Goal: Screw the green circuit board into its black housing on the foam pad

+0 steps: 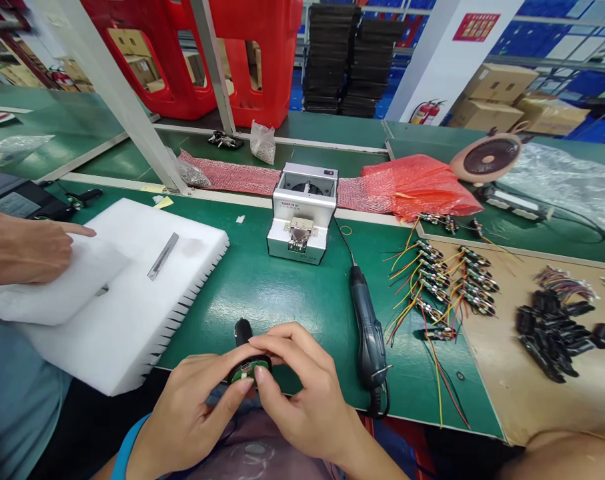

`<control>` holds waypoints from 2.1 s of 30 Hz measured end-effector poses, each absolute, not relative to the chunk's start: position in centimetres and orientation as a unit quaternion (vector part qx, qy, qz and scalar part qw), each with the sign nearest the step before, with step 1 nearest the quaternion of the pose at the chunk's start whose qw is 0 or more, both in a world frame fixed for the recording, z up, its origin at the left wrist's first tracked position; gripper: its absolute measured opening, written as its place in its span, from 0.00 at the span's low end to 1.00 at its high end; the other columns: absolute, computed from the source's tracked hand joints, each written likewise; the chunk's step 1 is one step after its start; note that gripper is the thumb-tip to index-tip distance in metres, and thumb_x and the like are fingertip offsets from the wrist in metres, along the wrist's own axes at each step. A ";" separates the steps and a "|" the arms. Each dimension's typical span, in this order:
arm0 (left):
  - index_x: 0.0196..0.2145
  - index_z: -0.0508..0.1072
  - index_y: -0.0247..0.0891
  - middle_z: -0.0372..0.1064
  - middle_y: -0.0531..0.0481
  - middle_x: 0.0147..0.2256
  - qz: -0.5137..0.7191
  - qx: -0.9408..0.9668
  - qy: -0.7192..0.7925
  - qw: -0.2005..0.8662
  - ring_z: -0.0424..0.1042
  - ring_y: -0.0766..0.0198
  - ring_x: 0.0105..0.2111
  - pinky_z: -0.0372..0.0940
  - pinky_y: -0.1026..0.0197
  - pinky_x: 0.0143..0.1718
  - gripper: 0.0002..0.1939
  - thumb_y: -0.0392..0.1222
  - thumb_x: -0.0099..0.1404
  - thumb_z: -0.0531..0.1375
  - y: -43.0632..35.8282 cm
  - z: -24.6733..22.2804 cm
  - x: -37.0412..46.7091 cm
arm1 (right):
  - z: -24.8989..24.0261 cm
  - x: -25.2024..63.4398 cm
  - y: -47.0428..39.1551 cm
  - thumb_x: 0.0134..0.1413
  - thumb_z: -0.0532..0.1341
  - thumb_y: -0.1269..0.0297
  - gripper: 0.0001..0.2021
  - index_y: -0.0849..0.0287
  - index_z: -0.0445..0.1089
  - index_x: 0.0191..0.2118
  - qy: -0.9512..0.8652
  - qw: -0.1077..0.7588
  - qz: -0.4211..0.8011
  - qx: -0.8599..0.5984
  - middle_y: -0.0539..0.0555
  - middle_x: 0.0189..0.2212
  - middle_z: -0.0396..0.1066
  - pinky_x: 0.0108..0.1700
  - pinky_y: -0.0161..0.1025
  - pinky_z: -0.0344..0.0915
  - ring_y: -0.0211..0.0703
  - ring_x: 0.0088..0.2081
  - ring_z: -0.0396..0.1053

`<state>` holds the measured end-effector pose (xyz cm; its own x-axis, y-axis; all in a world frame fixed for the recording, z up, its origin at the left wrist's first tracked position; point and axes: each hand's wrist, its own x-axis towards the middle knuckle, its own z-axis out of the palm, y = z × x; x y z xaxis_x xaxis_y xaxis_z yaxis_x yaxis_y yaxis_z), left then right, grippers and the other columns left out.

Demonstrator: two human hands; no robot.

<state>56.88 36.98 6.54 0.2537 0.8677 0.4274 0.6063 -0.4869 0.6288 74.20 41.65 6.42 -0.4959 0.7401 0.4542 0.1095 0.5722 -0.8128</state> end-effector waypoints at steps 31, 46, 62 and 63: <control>0.50 0.66 0.43 0.74 0.59 0.28 0.442 0.741 0.474 0.177 0.73 0.72 0.25 0.64 0.69 0.32 0.14 0.37 0.67 0.53 37.0 5.7 56.8 | 6.0 73.8 41.4 0.56 0.60 0.68 0.13 0.50 0.62 0.47 -0.724 0.385 0.499 -0.280 0.49 0.37 0.65 0.36 0.30 0.65 0.34 0.36 0.65; 0.51 0.68 0.36 0.66 0.55 0.19 0.488 0.511 0.423 0.567 0.69 0.71 0.19 0.61 0.71 0.21 0.18 0.46 0.68 0.52 37.6 5.4 57.8 | 4.3 71.7 40.0 0.62 0.56 0.63 0.06 0.55 0.58 0.43 -0.596 0.465 0.565 -0.330 0.42 0.17 0.66 0.18 0.26 0.54 0.28 0.16 0.58; 0.50 0.67 0.40 0.74 0.53 0.30 0.477 0.731 0.470 0.136 0.72 0.68 0.27 0.64 0.66 0.33 0.15 0.36 0.66 0.53 37.8 4.1 57.6 | 2.7 72.5 40.4 0.61 0.54 0.68 0.10 0.54 0.59 0.47 -0.739 0.495 0.333 -0.314 0.48 0.26 0.67 0.30 0.33 0.66 0.35 0.27 0.68; 0.50 0.66 0.39 0.74 0.51 0.33 0.472 0.745 0.461 0.103 0.72 0.67 0.28 0.64 0.65 0.33 0.15 0.36 0.66 0.52 37.8 4.0 57.5 | 2.7 72.7 40.5 0.60 0.54 0.67 0.10 0.55 0.59 0.47 -0.750 0.492 0.316 -0.310 0.49 0.28 0.68 0.31 0.33 0.66 0.36 0.28 0.69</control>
<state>57.54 37.79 4.04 0.1305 0.7827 0.6085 0.5893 -0.5549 0.5873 72.66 40.54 2.74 -0.3237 0.7760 0.5414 0.1548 0.6079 -0.7788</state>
